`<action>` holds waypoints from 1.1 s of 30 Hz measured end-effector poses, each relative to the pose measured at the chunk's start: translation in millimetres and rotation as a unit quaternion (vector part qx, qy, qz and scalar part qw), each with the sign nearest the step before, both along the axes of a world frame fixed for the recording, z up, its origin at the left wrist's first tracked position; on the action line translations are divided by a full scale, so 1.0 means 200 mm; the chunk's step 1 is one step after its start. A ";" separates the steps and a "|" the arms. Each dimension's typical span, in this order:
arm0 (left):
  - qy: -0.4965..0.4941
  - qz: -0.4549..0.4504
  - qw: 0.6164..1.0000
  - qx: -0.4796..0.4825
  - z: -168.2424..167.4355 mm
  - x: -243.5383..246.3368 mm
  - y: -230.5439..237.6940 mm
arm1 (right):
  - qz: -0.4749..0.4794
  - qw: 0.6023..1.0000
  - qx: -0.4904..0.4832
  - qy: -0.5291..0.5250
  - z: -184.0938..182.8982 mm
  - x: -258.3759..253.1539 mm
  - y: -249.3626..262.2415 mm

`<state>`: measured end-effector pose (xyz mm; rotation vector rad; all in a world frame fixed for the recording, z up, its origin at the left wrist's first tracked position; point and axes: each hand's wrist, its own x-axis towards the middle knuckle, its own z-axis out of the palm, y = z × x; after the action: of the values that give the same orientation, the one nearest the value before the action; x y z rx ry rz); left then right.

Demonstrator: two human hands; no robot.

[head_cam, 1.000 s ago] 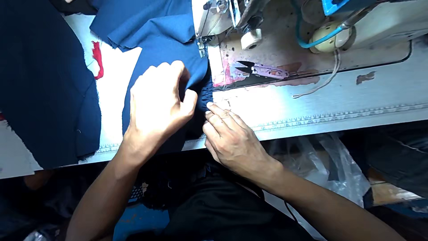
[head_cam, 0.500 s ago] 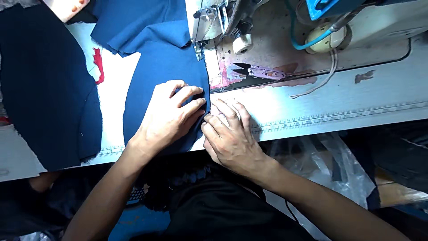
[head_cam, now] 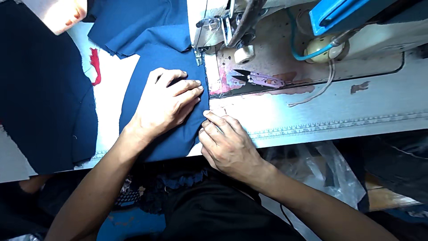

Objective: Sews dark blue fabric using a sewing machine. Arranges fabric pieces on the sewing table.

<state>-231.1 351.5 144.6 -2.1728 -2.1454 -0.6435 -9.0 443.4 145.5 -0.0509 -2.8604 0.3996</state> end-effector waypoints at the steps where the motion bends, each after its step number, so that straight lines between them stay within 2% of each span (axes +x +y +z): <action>1: -0.006 -0.004 1.000 0.003 0.00 0.00 0.00 | -0.001 1.000 -0.003 0.000 0.00 0.00 0.00; 4: -0.042 -0.027 0.998 0.026 -0.04 -0.01 0.00 | -0.004 1.000 -0.005 0.005 -0.01 0.00 -0.01; 10: -0.050 -0.055 0.997 0.015 -0.04 -0.02 0.01 | -0.002 1.000 -0.003 -0.001 -0.01 0.01 0.00; 20: 0.009 -0.079 0.996 0.027 -0.02 -0.15 0.08 | 0.027 0.999 -0.013 -0.017 0.02 -0.14 0.12; 23: -0.057 -0.061 0.996 0.019 0.04 -0.09 0.05 | 0.028 0.999 -0.022 -0.016 0.02 -0.15 0.13; 27: -0.096 -0.034 0.994 -0.042 0.06 -0.02 -0.04 | -0.016 0.999 -0.042 -0.009 0.03 -0.10 0.09; 33: -0.111 -0.033 0.993 -0.035 0.08 0.05 -0.10 | -0.068 0.997 -0.035 0.007 -0.01 -0.03 0.05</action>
<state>-221.5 332.1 160.0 -2.3161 -2.2387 -0.8672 -15.0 452.8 144.1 -0.2536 -2.8069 0.4698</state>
